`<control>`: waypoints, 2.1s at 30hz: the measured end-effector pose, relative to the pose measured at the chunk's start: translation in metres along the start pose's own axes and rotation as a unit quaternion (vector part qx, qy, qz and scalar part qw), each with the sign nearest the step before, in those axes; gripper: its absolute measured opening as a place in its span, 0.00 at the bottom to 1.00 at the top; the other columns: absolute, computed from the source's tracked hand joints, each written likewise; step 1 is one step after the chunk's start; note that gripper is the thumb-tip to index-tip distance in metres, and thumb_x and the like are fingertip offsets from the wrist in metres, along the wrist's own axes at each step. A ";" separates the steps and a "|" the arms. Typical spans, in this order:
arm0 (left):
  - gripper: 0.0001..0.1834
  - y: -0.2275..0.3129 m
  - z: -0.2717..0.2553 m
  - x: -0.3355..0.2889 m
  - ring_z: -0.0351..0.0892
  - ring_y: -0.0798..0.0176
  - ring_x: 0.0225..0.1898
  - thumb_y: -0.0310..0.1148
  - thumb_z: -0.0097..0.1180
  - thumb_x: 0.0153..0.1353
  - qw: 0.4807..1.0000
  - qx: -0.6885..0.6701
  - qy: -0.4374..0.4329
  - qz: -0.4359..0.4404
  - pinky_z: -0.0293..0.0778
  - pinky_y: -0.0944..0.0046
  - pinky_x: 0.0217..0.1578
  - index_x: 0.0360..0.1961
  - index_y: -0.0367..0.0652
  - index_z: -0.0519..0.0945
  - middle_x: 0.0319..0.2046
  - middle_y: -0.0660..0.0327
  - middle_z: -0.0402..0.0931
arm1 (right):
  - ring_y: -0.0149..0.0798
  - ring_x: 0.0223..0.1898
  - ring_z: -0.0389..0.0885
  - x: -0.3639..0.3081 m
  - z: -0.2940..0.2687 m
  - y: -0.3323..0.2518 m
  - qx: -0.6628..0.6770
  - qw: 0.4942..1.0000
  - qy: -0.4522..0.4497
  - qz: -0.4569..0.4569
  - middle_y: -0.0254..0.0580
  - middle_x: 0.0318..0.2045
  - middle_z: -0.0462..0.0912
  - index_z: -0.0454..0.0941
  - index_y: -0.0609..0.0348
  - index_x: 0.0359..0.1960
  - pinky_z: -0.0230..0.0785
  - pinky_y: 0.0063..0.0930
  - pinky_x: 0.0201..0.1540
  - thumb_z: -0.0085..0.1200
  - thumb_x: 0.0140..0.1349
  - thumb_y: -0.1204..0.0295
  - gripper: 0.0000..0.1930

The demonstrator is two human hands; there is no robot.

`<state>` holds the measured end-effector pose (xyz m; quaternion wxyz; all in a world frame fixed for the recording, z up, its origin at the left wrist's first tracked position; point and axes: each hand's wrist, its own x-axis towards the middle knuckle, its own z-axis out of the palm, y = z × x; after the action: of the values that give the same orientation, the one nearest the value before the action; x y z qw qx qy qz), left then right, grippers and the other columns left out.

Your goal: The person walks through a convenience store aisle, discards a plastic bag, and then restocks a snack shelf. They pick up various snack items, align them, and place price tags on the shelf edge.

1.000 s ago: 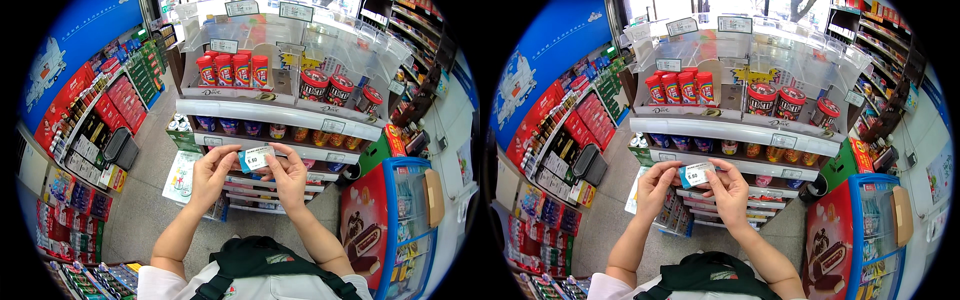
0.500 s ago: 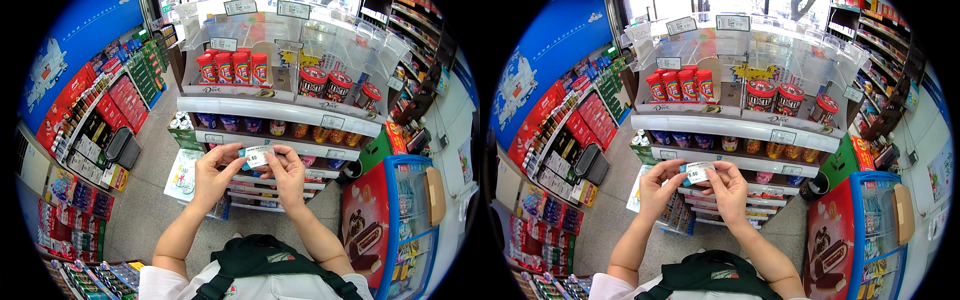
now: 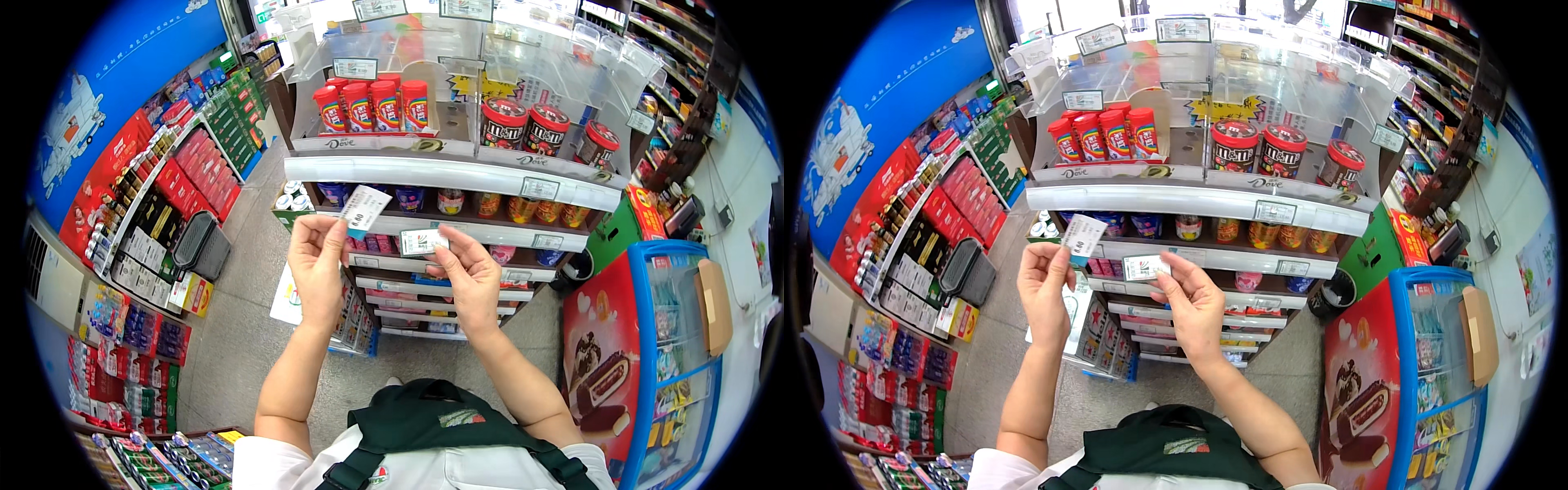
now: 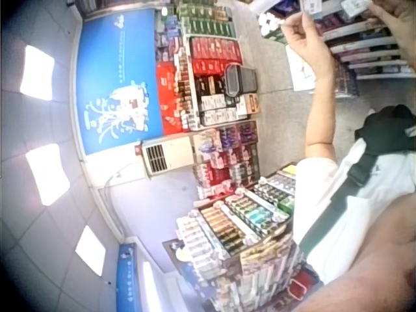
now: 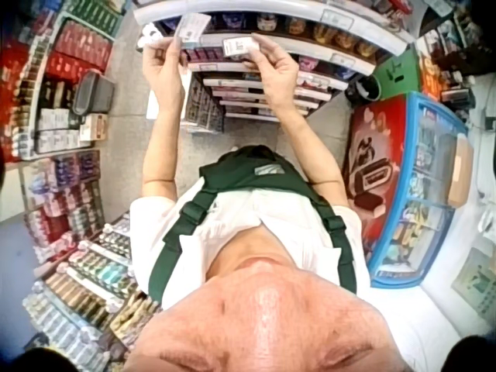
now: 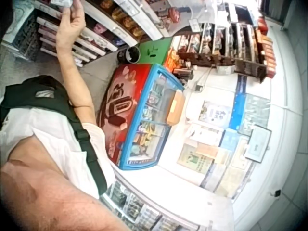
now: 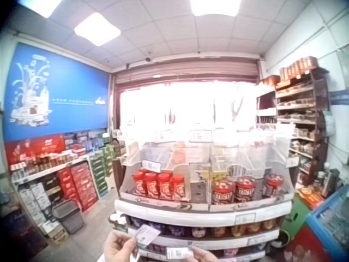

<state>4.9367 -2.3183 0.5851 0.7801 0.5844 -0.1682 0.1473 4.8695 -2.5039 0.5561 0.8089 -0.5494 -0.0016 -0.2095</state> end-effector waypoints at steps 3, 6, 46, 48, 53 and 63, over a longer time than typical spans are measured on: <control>0.04 0.002 -0.007 0.005 0.72 0.76 0.28 0.26 0.59 0.68 1.000 -0.008 0.008 -0.002 0.69 0.74 0.28 0.41 0.40 0.77 0.32 0.66 0.76 | 0.29 0.44 0.85 0.000 -0.003 0.001 -0.003 1.000 -0.010 -0.006 0.45 0.46 0.86 0.68 0.63 0.67 0.82 0.22 0.45 0.54 0.71 0.75 0.23; 0.05 0.006 -0.007 0.006 0.72 0.75 0.29 0.26 0.59 0.68 1.000 -0.004 0.013 -0.003 0.70 0.73 0.29 0.43 0.38 0.78 0.33 0.66 0.77 | 0.29 0.44 0.85 0.000 -0.002 0.002 0.004 1.000 -0.008 -0.007 0.45 0.46 0.85 0.67 0.63 0.67 0.82 0.22 0.45 0.53 0.72 0.75 0.23; 0.03 0.001 -0.016 0.011 0.75 0.78 0.34 0.25 0.63 0.65 0.977 0.148 -0.146 -0.052 0.70 0.75 0.36 0.36 0.38 0.80 0.31 0.68 0.80 | 0.36 0.54 0.82 0.007 0.034 0.011 0.017 0.996 -0.087 0.005 0.49 0.54 0.82 0.69 0.69 0.63 0.80 0.29 0.54 0.48 0.74 0.77 0.18; 0.03 0.000 -0.023 0.017 0.75 0.77 0.30 0.26 0.62 0.65 0.974 0.179 -0.140 -0.022 0.71 0.73 0.34 0.36 0.37 0.81 0.28 0.67 0.80 | 0.36 0.54 0.82 0.010 0.039 0.013 0.012 0.995 -0.096 0.008 0.49 0.54 0.82 0.69 0.69 0.63 0.79 0.29 0.54 0.47 0.74 0.77 0.18; 0.04 0.002 -0.039 0.049 0.75 0.77 0.29 0.26 0.63 0.64 0.975 0.178 -0.128 0.019 0.71 0.72 0.32 0.37 0.37 0.82 0.27 0.67 0.81 | 0.37 0.55 0.82 0.033 0.060 0.015 -0.076 0.989 -0.122 -0.046 0.51 0.54 0.82 0.69 0.68 0.63 0.76 0.31 0.56 0.48 0.74 0.76 0.18; 0.08 0.016 -0.055 0.145 0.73 0.79 0.30 0.25 0.60 0.66 0.959 0.224 -0.155 0.081 0.68 0.75 0.33 0.45 0.36 0.85 0.29 0.69 0.80 | 0.50 0.58 0.71 0.092 0.091 0.017 -0.616 0.705 -0.044 -0.349 0.49 0.54 0.73 0.73 0.66 0.57 0.67 0.42 0.58 0.64 0.55 0.74 0.26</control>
<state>5.0656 -2.2562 0.6478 0.5791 0.7441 -0.2967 0.1510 4.9801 -2.4487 0.5987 0.1581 -0.8942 -0.0995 -0.4069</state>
